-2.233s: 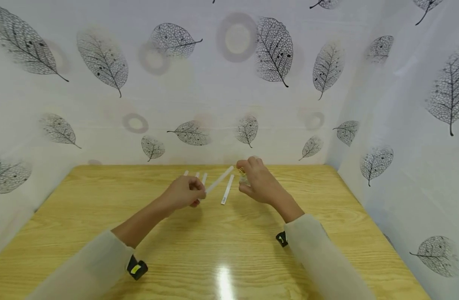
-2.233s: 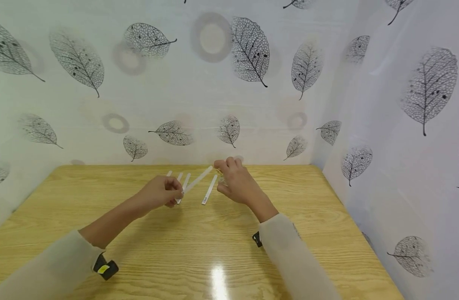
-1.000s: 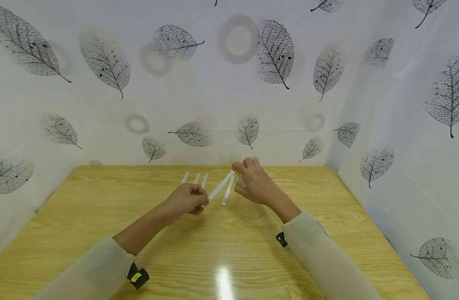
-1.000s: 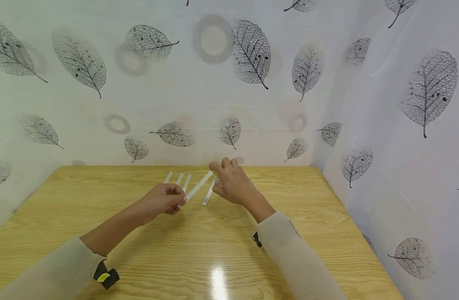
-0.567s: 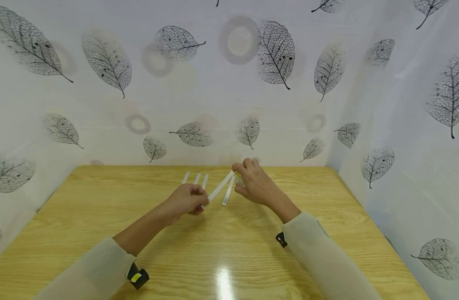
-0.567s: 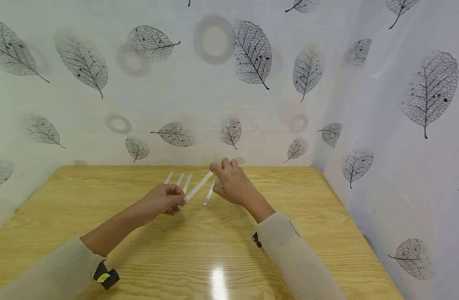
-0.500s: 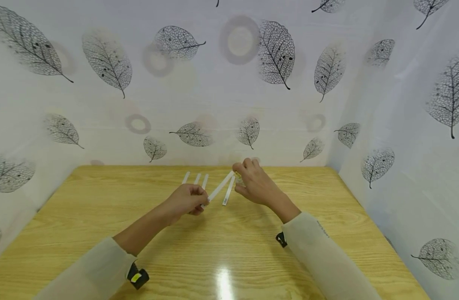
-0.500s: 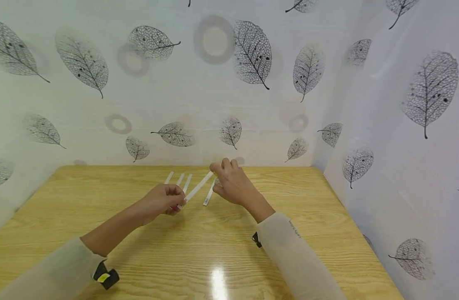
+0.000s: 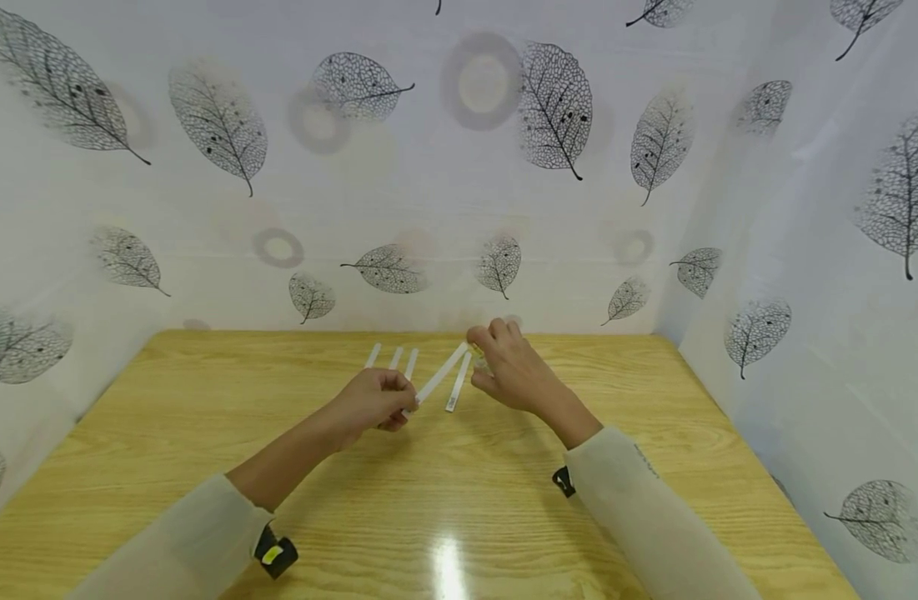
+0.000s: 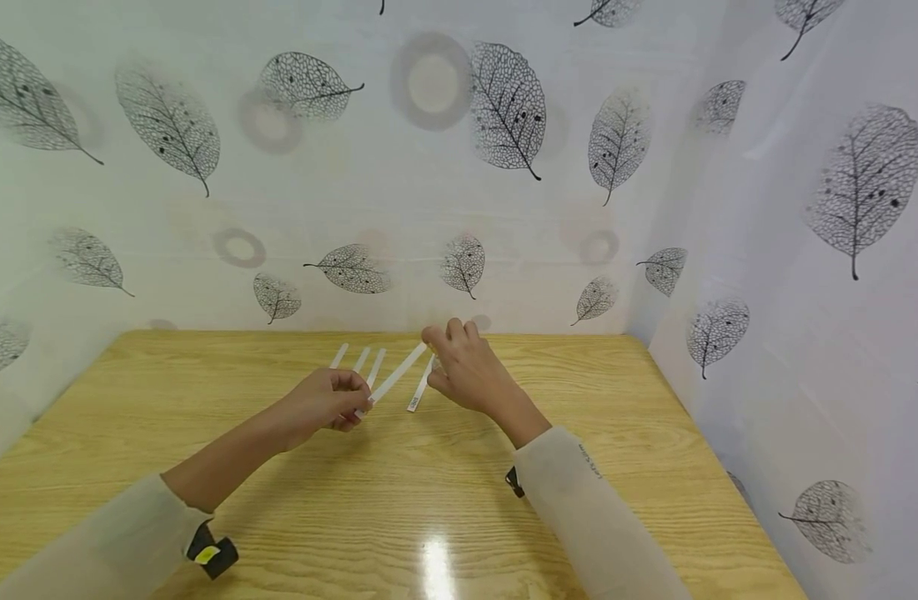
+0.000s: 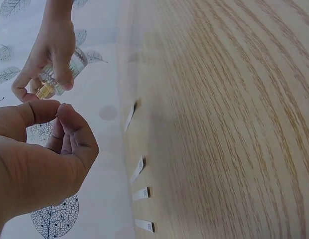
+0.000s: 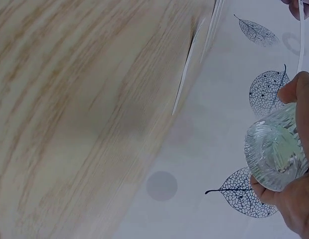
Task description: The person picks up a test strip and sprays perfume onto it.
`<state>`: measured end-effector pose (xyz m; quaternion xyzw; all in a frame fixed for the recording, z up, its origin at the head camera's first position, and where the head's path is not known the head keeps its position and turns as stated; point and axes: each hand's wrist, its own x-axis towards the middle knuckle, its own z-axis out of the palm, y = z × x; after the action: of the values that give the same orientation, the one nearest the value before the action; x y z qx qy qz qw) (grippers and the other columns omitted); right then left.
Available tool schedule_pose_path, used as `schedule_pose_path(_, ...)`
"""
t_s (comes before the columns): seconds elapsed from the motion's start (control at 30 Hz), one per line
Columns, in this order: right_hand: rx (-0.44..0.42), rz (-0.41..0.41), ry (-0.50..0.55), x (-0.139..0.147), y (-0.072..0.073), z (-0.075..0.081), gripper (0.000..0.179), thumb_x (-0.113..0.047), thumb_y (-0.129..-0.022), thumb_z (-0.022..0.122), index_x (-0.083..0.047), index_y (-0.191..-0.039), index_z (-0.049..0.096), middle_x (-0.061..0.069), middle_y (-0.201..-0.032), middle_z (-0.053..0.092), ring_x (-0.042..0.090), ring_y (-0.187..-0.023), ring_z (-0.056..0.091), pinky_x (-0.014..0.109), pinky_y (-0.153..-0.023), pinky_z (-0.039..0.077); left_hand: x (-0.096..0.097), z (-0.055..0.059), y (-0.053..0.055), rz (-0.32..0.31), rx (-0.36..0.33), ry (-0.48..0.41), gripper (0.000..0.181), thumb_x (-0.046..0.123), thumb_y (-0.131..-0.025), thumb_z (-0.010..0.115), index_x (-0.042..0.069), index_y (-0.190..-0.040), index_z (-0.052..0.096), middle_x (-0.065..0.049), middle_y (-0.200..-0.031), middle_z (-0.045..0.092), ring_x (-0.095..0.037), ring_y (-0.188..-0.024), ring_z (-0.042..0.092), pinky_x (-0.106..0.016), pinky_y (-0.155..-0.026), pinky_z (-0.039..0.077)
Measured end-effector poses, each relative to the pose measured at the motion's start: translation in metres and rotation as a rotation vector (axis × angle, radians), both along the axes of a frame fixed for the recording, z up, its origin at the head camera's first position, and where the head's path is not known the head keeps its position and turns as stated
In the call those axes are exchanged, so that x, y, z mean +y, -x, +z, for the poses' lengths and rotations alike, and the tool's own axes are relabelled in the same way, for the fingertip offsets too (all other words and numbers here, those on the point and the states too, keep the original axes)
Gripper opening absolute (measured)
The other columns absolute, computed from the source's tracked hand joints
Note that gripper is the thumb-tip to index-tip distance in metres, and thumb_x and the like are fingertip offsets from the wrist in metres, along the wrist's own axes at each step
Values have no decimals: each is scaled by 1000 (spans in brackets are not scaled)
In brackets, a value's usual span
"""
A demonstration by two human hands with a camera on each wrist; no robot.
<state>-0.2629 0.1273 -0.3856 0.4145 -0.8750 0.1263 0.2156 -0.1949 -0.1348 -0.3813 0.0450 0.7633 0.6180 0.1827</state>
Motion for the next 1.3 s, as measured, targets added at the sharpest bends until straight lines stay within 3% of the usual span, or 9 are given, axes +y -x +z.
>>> schedule_pose_path(0.5, 7, 13, -32, -2, -1, 3, 41, -9, -85, 65, -7, -122, 47, 8, -89, 39, 24, -79, 32, 37, -73, 28, 1, 0, 0, -2, -9, 0, 11, 11, -97, 63, 0, -98, 63, -12, -98, 64, -20, -79, 62, -36, -76, 58)
schedule_pose_path(1.3, -30, -30, -34, -2, -4, 1, 42, -10, -86, 70, -8, -122, 49, 7, -91, 40, 23, -79, 34, 32, -63, 28, 0, -6, 2, 10, -20, 8, 10, 10, -98, 61, 0, -98, 63, -13, -101, 64, -20, -80, 61, -37, -79, 58)
